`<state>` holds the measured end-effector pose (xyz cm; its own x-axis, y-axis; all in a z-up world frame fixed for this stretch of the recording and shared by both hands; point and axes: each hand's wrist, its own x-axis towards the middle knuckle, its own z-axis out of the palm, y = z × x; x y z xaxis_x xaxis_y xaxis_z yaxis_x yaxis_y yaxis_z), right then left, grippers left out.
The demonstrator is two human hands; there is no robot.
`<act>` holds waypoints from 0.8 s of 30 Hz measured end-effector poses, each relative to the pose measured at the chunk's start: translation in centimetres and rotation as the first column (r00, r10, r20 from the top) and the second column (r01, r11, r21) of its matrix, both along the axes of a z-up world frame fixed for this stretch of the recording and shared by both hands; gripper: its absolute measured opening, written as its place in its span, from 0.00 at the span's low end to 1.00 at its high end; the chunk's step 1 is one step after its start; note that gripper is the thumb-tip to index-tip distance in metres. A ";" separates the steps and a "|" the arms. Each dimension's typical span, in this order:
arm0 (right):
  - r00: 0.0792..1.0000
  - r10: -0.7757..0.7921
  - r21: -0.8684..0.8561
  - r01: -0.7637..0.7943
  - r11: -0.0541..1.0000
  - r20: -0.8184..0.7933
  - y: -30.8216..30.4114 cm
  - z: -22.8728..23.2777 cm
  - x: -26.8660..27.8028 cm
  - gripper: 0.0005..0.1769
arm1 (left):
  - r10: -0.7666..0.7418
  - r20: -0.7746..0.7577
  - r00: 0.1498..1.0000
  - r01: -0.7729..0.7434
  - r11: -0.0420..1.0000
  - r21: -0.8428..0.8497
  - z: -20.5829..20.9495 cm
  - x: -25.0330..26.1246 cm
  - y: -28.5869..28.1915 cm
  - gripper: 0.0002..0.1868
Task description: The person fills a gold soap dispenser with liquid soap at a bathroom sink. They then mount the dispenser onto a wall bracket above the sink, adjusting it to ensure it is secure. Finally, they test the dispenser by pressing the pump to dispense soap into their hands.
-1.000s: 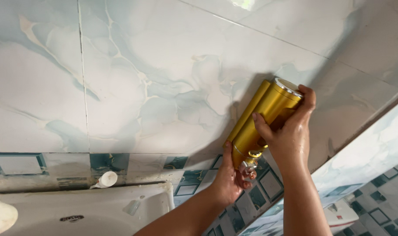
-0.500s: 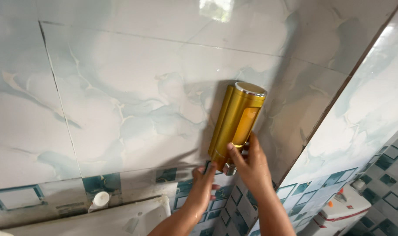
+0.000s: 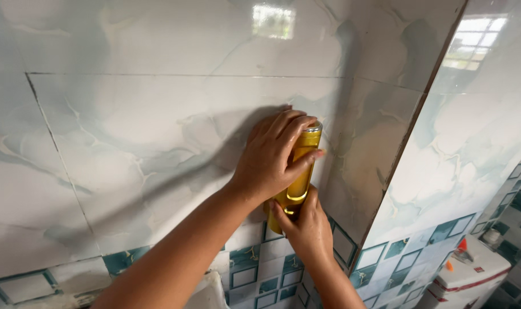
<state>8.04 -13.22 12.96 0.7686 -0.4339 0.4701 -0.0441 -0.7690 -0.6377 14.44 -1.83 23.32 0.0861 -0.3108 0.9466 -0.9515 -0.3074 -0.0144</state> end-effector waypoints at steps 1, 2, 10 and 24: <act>1.000 0.005 -0.002 -0.005 1.000 0.009 0.1 0.0 -0.1 0.44 | -0.008 -0.011 1.000 0.008 1.000 -0.019 -0.1 0.4 -0.4 0.26; 0.999 0.010 -0.028 -0.009 1.000 0.053 0.1 0.1 -0.1 0.44 | -0.017 -0.023 1.000 0.016 0.999 -0.039 -0.4 0.6 -0.7 0.25; 0.999 0.017 -0.112 -0.012 0.994 0.047 -1.5 0.0 0.1 0.53 | -0.017 -0.101 0.995 0.017 1.000 0.004 0.8 2.5 -1.0 0.18; 0.799 0.314 -0.396 -0.105 0.912 0.513 -2.6 4.1 3.7 0.50 | -0.236 0.048 0.971 0.236 0.972 -0.013 0.1 4.9 -0.4 0.47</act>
